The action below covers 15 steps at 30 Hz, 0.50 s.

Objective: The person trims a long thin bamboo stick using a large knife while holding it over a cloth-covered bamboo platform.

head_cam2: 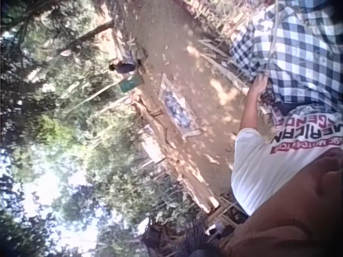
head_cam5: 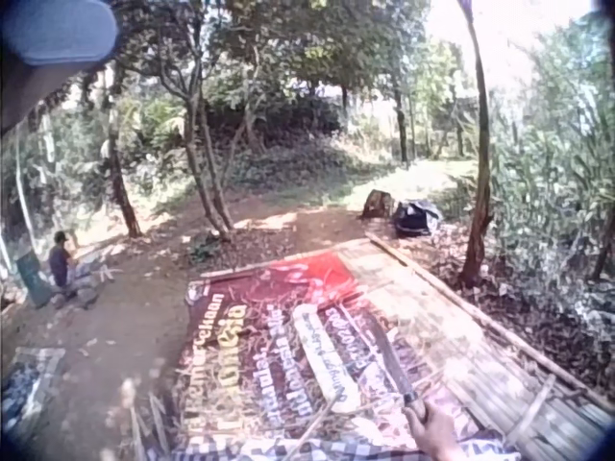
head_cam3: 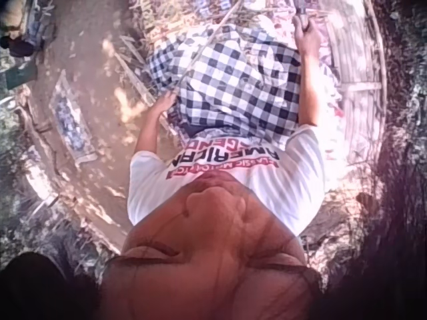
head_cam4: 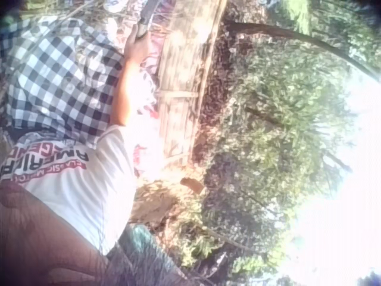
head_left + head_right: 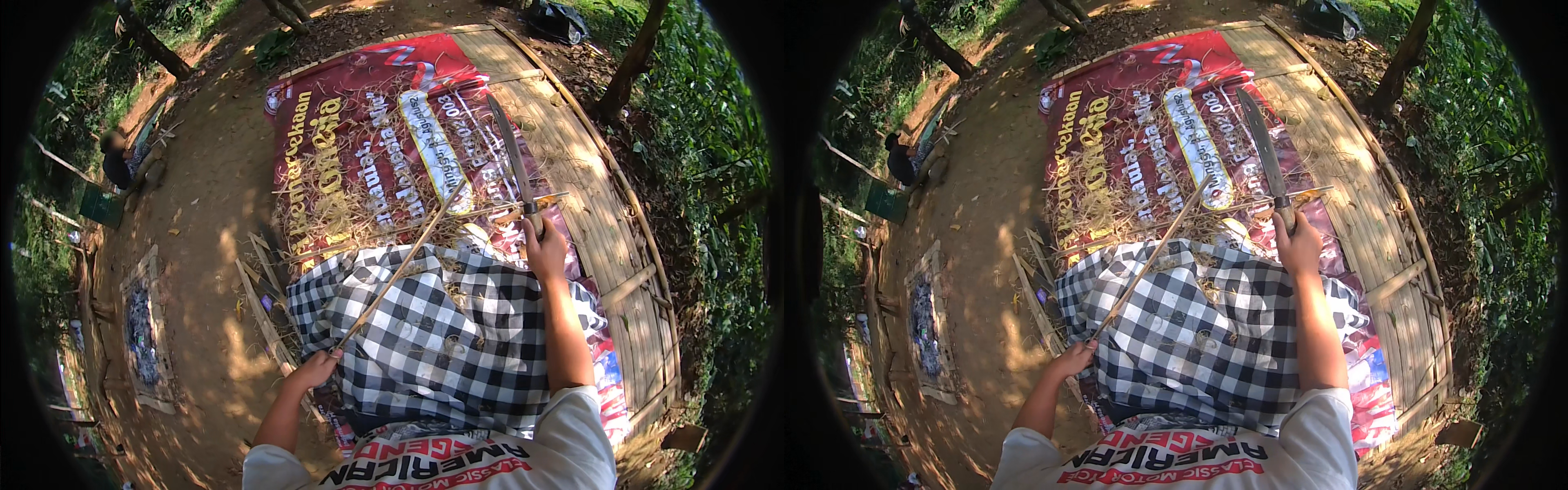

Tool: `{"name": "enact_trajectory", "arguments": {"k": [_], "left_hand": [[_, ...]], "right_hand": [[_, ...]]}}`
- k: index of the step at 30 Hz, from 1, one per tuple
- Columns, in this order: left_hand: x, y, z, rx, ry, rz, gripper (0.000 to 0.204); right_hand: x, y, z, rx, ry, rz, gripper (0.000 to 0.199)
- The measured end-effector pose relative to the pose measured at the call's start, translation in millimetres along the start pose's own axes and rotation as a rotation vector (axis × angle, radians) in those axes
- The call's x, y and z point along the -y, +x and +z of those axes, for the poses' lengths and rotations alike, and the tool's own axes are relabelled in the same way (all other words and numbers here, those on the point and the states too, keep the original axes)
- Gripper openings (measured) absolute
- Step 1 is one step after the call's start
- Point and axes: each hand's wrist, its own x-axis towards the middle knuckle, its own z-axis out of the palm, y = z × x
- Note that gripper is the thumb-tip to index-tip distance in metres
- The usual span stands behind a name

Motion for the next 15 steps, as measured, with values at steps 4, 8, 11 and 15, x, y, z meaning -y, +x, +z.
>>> {"name": "enact_trajectory", "arguments": {"k": [4,8,11,15], "left_hand": [[-7,-6,3,-0.108,0.113,0.032,0.074],[-36,-25,-1,-0.112,0.118,0.115,0.068],[-63,-38,0,-0.176,0.168,0.108,0.059],[-76,-43,10,-0.334,0.173,0.218,0.059]], "right_hand": [[4,-8,-7,-0.021,0.079,-0.02,0.041],[4,-18,3,0.019,0.052,-0.334,0.047],[17,-29,3,0.124,-0.019,-0.573,0.051],[27,-40,6,0.293,-0.137,-0.729,0.052]]}}
